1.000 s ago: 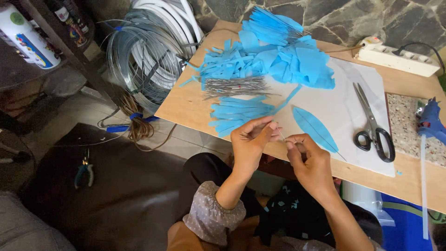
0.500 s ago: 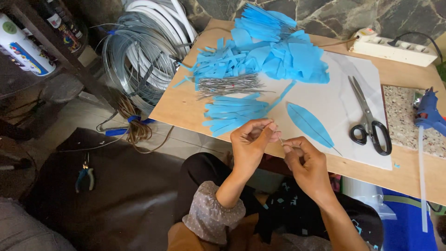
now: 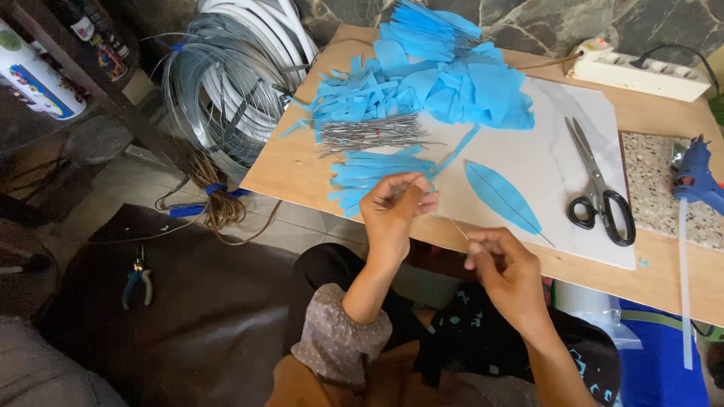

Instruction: Making decorative paper leaves by cutting blue paper and attaching wire stems with hot glue.

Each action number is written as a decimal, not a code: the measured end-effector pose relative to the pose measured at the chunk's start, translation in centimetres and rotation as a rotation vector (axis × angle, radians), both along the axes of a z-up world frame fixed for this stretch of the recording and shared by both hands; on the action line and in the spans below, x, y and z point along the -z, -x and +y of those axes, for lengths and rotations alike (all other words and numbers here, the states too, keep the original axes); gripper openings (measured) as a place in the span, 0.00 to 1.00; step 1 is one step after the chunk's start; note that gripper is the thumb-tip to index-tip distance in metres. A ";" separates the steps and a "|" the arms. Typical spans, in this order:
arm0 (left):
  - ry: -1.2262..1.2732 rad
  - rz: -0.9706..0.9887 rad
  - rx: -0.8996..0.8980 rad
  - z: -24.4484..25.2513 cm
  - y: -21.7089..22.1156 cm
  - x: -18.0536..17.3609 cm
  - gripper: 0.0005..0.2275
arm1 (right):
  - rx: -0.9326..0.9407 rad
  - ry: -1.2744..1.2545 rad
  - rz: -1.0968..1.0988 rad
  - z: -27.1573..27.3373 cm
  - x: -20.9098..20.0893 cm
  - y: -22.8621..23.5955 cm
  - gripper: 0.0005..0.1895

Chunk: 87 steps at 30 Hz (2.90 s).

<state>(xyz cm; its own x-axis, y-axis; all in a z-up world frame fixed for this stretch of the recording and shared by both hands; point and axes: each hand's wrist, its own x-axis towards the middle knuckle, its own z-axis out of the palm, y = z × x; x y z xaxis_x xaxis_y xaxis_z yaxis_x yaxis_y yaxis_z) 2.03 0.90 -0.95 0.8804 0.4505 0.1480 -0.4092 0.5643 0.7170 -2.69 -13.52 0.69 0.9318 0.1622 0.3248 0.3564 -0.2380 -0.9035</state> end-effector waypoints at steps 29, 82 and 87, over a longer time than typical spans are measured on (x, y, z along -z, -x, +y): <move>-0.187 0.062 0.203 -3.3 2.2 0.0 0.04 | 0.390 0.487 -0.389 -2.1 0.7 1.6 0.05; -0.982 -0.068 -0.116 4.1 6.4 -2.7 0.04 | -0.064 0.297 -0.122 3.1 -6.1 -9.5 0.05; -1.246 -0.211 -0.187 1.4 3.4 -3.0 0.09 | 0.114 0.318 -0.028 -2.5 -6.7 -8.5 0.05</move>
